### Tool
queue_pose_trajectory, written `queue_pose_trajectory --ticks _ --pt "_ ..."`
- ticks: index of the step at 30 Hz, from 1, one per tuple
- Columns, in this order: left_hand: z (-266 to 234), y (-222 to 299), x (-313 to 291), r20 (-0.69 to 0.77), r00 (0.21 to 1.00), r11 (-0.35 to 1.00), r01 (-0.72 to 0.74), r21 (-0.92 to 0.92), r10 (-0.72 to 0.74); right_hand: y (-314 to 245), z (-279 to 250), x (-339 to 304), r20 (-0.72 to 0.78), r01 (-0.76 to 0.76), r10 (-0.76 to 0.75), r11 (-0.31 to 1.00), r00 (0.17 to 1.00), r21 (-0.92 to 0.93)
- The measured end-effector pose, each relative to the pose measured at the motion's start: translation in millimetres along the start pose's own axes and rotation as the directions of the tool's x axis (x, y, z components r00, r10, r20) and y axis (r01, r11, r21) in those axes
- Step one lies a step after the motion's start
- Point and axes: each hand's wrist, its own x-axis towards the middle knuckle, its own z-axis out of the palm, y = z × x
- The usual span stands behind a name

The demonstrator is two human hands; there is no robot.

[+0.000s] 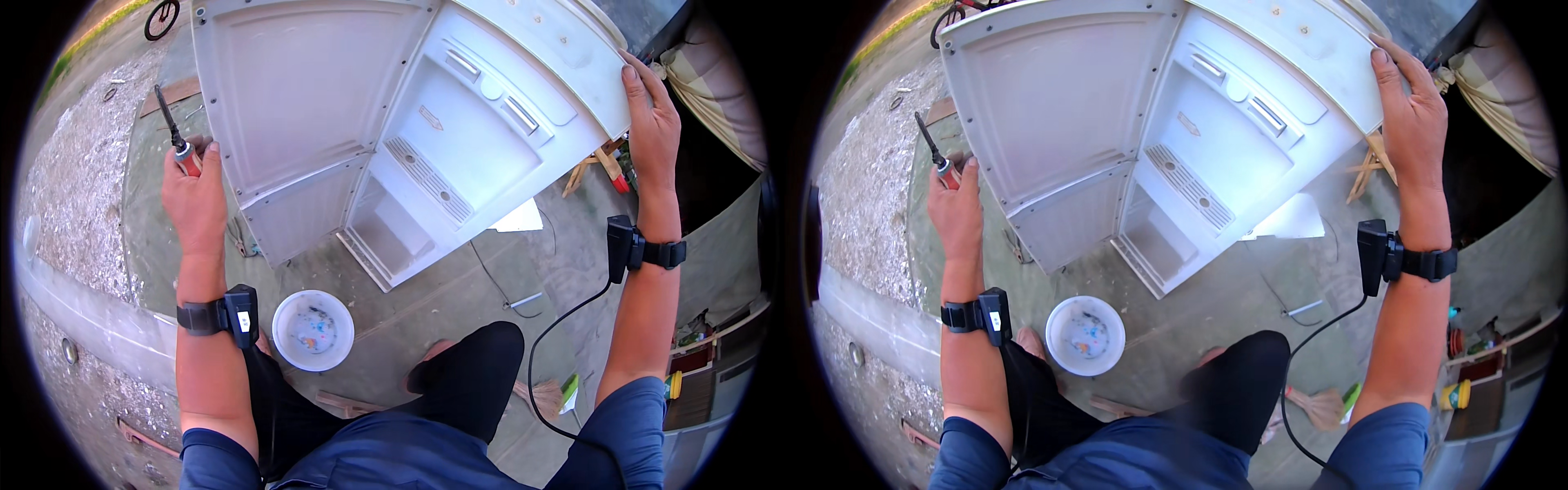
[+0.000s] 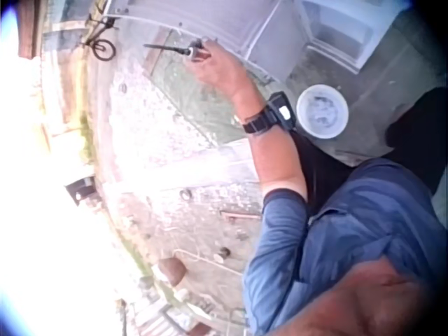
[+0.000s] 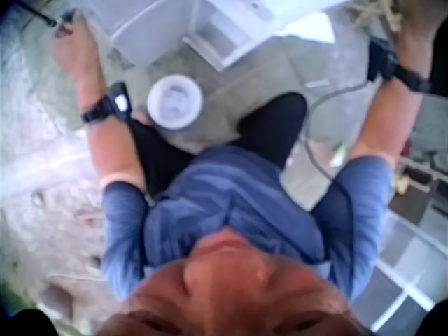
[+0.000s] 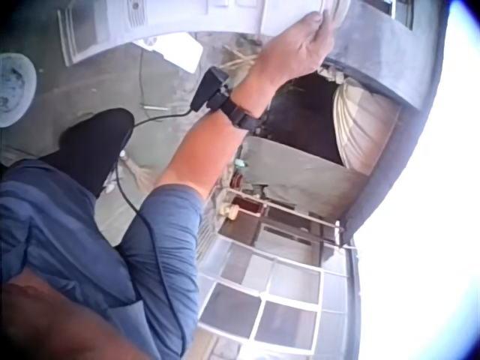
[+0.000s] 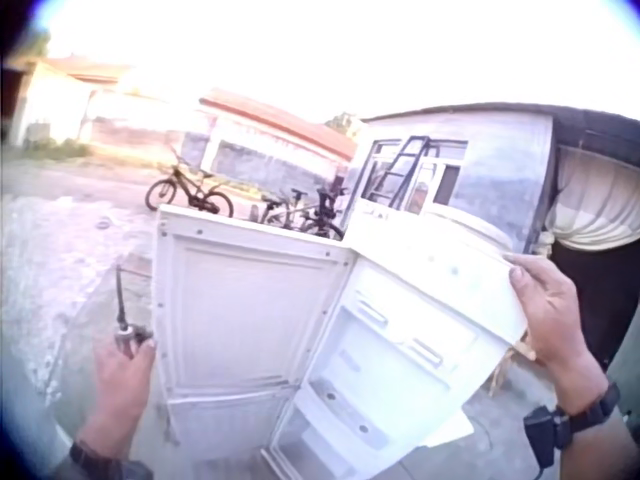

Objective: The person disassembles a water dispenser by using a screwdriver to remove screws from the inner housing and electrical components.

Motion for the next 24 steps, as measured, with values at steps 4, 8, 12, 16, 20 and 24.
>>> queue_pose_trajectory --ticks 4,8,12,16,20,24 --pt "-0.7 6.8 -4.9 -0.002 1.000 0.999 -0.012 0.038 0.012 -2.2 -1.4 1.5 -0.012 -0.013 0.013 1.000 1.000 0.003" --pt "-0.6 8.5 -6.4 0.012 1.000 1.000 -0.011 -0.010 0.011 -2.7 0.3 0.4 0.002 -0.055 0.055 0.996 0.999 0.065" --pt "2.1 6.0 -4.8 0.020 1.000 0.999 -0.008 -0.050 0.009 -2.7 0.3 1.9 -0.001 -0.053 0.053 0.995 0.999 0.085" --pt "3.6 4.6 -4.9 0.021 1.000 0.994 0.005 -0.113 -0.003 -2.2 -0.1 1.9 -0.002 -0.049 0.050 0.995 0.999 0.087" --pt "3.9 0.6 -3.8 0.049 0.999 0.993 0.013 -0.118 -0.007 -1.2 0.1 1.4 -0.008 -0.045 0.046 0.995 0.999 0.086" --pt "5.0 -0.5 -4.1 0.086 0.996 0.989 0.038 -0.146 -0.026 -3.1 0.1 0.5 -0.015 -0.050 0.052 0.996 0.999 0.070"
